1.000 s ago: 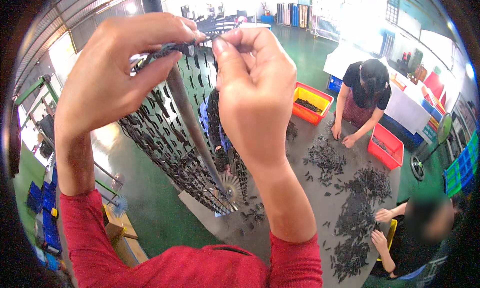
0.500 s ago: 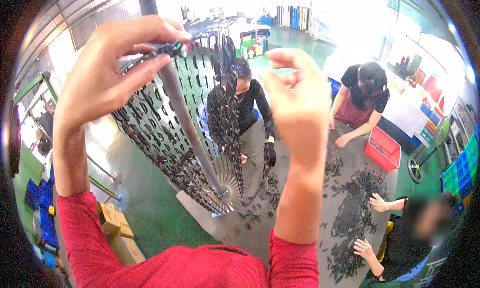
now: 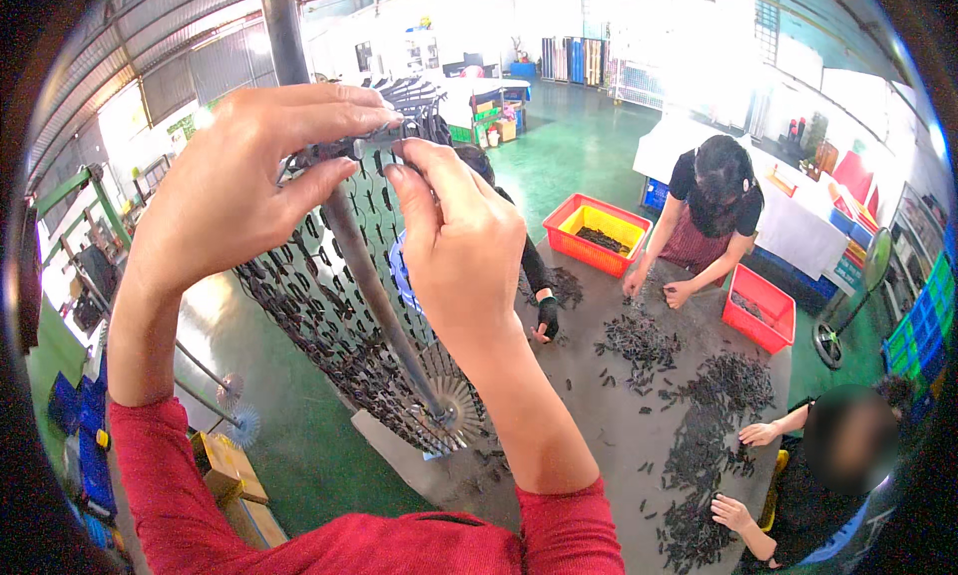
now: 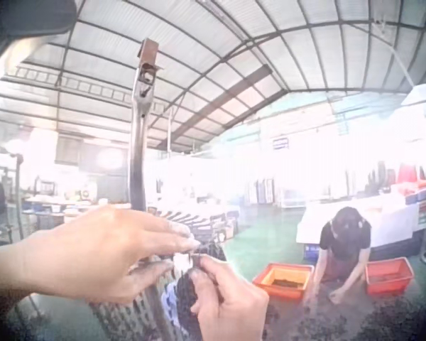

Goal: The person picks up two long metal rods with circular serrated discs and carries them across a workshop, then hangs them onto a metal rack by their hooks.

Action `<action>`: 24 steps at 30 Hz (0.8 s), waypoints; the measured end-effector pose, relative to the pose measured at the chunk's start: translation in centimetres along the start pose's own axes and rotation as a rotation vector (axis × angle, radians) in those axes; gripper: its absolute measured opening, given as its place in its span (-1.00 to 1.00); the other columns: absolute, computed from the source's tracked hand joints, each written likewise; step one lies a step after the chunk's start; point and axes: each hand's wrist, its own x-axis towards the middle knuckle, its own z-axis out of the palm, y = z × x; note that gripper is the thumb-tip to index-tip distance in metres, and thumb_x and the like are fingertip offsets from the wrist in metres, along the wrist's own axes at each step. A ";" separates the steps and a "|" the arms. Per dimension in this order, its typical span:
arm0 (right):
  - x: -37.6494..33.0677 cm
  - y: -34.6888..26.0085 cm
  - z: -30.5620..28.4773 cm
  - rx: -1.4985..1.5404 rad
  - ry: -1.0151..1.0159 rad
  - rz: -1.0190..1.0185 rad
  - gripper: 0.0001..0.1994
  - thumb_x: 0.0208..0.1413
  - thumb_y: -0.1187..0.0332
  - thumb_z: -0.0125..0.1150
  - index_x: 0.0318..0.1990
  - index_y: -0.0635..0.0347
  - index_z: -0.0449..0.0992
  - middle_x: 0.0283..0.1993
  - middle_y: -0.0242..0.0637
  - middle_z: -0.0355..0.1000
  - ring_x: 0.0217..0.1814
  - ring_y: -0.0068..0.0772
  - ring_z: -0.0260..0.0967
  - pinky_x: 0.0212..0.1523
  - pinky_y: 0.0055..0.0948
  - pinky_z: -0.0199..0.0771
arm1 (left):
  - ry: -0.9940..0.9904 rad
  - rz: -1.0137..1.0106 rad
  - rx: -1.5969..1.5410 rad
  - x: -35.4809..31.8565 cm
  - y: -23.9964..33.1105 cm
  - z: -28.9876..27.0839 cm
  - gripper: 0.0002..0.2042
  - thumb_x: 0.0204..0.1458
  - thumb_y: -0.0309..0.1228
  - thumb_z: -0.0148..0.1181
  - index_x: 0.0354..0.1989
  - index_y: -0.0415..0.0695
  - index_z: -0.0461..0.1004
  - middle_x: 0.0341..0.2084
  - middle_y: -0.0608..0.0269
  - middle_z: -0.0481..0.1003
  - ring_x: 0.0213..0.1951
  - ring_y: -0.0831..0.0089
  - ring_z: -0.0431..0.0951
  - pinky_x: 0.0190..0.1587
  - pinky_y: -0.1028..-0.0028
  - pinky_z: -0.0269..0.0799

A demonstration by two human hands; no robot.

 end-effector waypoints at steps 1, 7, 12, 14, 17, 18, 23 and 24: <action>0.0 0.1 0.1 0.011 -0.007 0.011 -0.88 0.00 0.47 0.14 -0.29 0.29 0.47 -0.41 -0.13 0.46 -0.45 -0.17 0.43 -0.45 -0.35 0.39 | 0.000 -0.001 0.000 0.0 0.0 0.2 -0.70 -0.19 -0.61 0.14 -0.18 -0.23 0.48 -0.22 0.00 0.49 -0.12 0.08 0.47 -0.04 0.30 0.36; 0.3 0.5 0.2 -0.202 0.086 -0.157 -0.89 0.04 0.44 0.11 -0.30 0.26 0.47 -0.39 -0.16 0.43 -0.45 -0.14 0.41 -0.45 -0.35 0.38 | 0.027 -0.013 -0.004 0.4 0.2 0.5 -0.69 -0.18 -0.63 0.12 -0.17 -0.20 0.50 -0.22 0.03 0.50 -0.10 0.11 0.47 -0.02 0.30 0.35; 0.7 -0.2 -0.1 -0.264 0.153 -0.224 -0.94 0.01 0.47 0.15 -0.36 0.24 0.49 -0.49 -0.25 0.31 -0.55 -0.35 0.27 -0.50 -0.45 0.27 | -0.034 -0.120 0.039 0.5 0.0 0.8 -0.67 -0.21 -0.65 0.09 -0.18 -0.18 0.51 -0.24 0.08 0.51 -0.11 0.13 0.47 -0.04 0.31 0.37; 1.1 -0.2 -0.3 -0.082 0.107 -0.103 -0.95 0.00 0.48 0.16 -0.37 0.26 0.49 -0.49 -0.30 0.32 -0.56 -0.44 0.22 -0.51 -0.49 0.23 | -0.012 -0.077 0.046 0.6 0.0 0.7 -0.66 -0.22 -0.66 0.08 -0.18 -0.18 0.51 -0.24 0.08 0.52 -0.11 0.13 0.47 -0.05 0.31 0.37; 1.8 -0.6 -1.1 0.209 -0.004 0.150 -0.94 0.01 0.49 0.16 -0.40 0.30 0.49 -0.51 -0.41 0.32 -0.56 -0.60 0.14 -0.53 -0.58 0.15 | 0.012 -0.031 0.063 0.5 -0.1 0.8 -0.65 -0.24 -0.68 0.07 -0.19 -0.19 0.51 -0.25 0.07 0.51 -0.11 0.12 0.47 -0.05 0.30 0.37; 2.0 -1.0 -1.5 0.313 -0.063 0.277 -0.93 0.02 0.49 0.16 -0.40 0.33 0.49 -0.53 -0.47 0.31 -0.55 -0.67 0.11 -0.53 -0.61 0.12 | 0.019 -0.019 0.071 0.5 -0.3 0.8 -0.64 -0.25 -0.69 0.06 -0.19 -0.20 0.51 -0.25 0.07 0.51 -0.11 0.12 0.47 -0.05 0.30 0.37; 2.6 -0.7 -3.8 0.612 -0.181 0.359 -0.83 0.08 0.38 0.10 -0.37 0.33 0.51 -0.55 -0.50 0.34 -0.58 -0.83 -0.04 -0.56 -0.76 -0.05 | 0.030 -0.008 0.064 0.7 -0.3 1.0 -0.64 -0.23 -0.69 0.04 -0.18 -0.20 0.50 -0.23 0.06 0.51 -0.09 0.11 0.46 -0.04 0.30 0.36; 2.6 -0.5 -4.2 0.607 -0.180 0.363 -0.83 0.08 0.38 0.10 -0.37 0.33 0.51 -0.55 -0.50 0.34 -0.58 -0.83 -0.04 -0.56 -0.76 -0.05 | 0.056 0.005 0.065 0.7 -0.2 1.0 -0.64 -0.22 -0.70 0.03 -0.17 -0.19 0.49 -0.22 0.06 0.50 -0.09 0.12 0.46 -0.03 0.30 0.36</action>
